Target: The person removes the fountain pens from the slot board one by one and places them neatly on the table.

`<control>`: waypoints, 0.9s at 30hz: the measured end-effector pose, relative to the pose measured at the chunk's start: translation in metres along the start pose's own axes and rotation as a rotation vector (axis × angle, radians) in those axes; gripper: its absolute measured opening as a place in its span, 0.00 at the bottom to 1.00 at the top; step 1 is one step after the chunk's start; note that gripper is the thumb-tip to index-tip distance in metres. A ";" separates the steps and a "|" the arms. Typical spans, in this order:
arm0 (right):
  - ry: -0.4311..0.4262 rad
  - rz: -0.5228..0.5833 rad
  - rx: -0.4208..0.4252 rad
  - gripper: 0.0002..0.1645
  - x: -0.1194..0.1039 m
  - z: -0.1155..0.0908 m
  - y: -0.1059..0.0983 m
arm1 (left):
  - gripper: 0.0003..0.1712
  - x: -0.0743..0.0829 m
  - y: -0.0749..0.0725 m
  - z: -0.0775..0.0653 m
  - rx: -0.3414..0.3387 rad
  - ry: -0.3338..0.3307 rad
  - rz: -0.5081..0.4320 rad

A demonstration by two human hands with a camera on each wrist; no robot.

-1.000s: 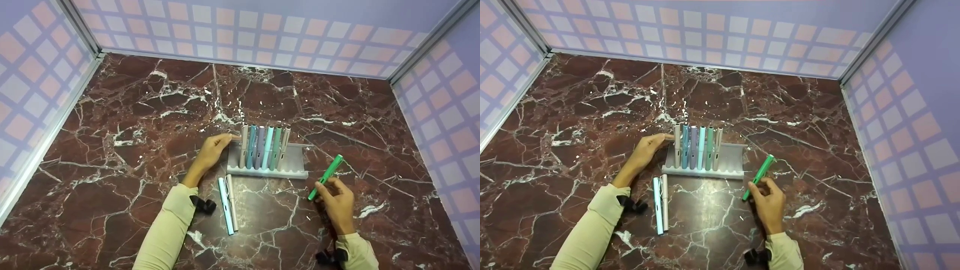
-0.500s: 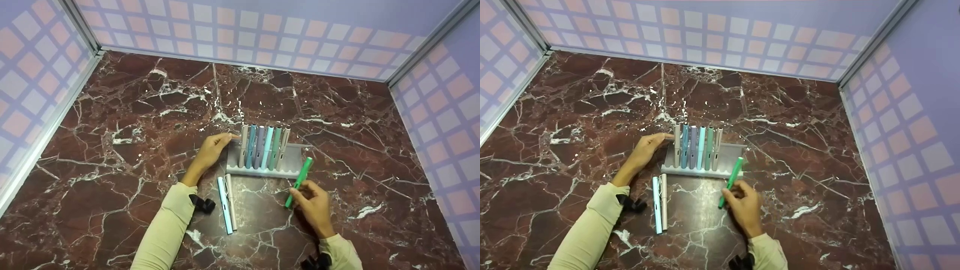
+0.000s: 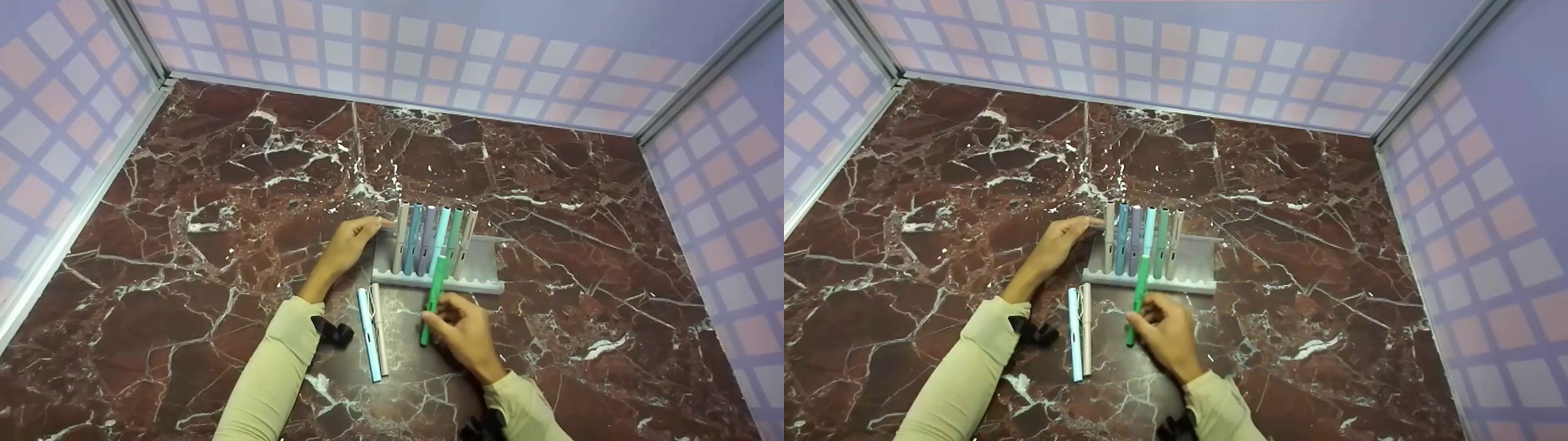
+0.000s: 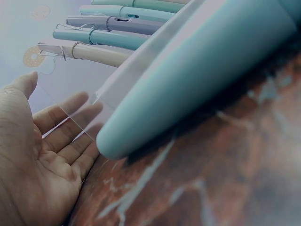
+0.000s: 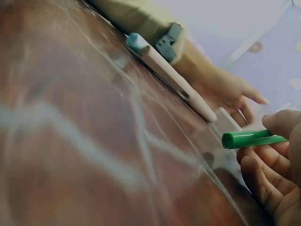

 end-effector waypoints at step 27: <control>0.199 -0.120 -0.408 0.15 0.001 -0.006 0.033 | 0.19 0.001 0.000 -0.001 -0.023 -0.025 -0.030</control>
Point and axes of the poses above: each hand's wrist, its own z-axis towards the middle knuckle, its own y-axis out of the palm, x = y × z, the point moved 4 cm from there along z, towards the middle knuckle, and after that the axes turned 3 degrees about -y, right-handed, at the moved point
